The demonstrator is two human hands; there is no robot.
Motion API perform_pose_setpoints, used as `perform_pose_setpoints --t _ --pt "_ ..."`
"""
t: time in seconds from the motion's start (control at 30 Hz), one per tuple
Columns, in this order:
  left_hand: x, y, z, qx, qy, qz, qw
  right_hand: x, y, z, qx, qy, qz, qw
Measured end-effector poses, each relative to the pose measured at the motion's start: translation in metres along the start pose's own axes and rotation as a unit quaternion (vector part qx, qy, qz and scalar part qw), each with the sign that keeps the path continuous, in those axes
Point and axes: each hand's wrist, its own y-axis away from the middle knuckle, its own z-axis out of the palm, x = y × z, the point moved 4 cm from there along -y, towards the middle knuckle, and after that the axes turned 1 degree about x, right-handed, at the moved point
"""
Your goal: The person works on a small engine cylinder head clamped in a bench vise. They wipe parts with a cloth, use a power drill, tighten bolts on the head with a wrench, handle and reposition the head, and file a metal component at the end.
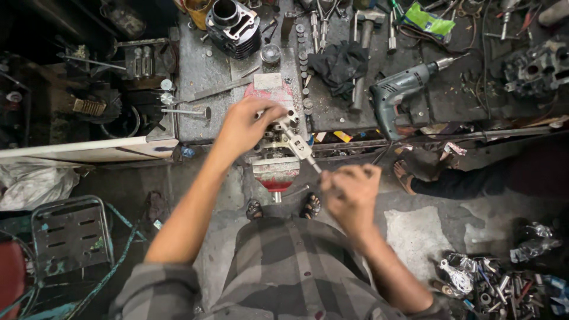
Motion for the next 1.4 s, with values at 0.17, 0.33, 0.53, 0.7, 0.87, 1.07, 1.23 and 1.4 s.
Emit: perform_pose_setpoints --t 0.17,0.33,0.53,0.7,0.87,1.07,1.23,1.4 --pt "0.017 -0.053 0.045 -0.103 0.142 0.09 0.98 -0.056 0.002 0.014 -0.033 0.036 0.001 0.999" --pt "0.043 -0.034 0.031 0.007 0.039 0.094 0.995 -0.048 -0.012 0.019 -0.068 0.005 0.031 0.997" --pt "0.083 0.072 0.006 0.106 0.018 -0.08 0.991 0.02 -0.063 0.014 -0.002 -0.059 0.059 0.996" --pt "0.109 0.116 0.018 0.123 0.046 -0.107 0.986 0.034 -0.102 0.036 -0.078 -0.143 -0.057 0.985" --pt "0.08 0.116 0.006 0.107 0.039 -0.123 0.986 0.049 -0.083 0.022 -0.094 -0.085 0.009 0.992" --pt "0.008 0.048 -0.007 0.092 0.002 -0.054 0.994 0.028 -0.025 -0.011 -0.099 -0.043 0.038 0.993" --pt "0.004 -0.049 0.041 -0.136 0.158 0.107 0.972 -0.042 -0.005 0.004 -0.103 -0.022 0.017 0.994" --pt "0.029 -0.061 0.051 -0.183 0.198 0.054 0.962 -0.057 -0.02 0.025 -0.121 0.006 0.036 0.992"
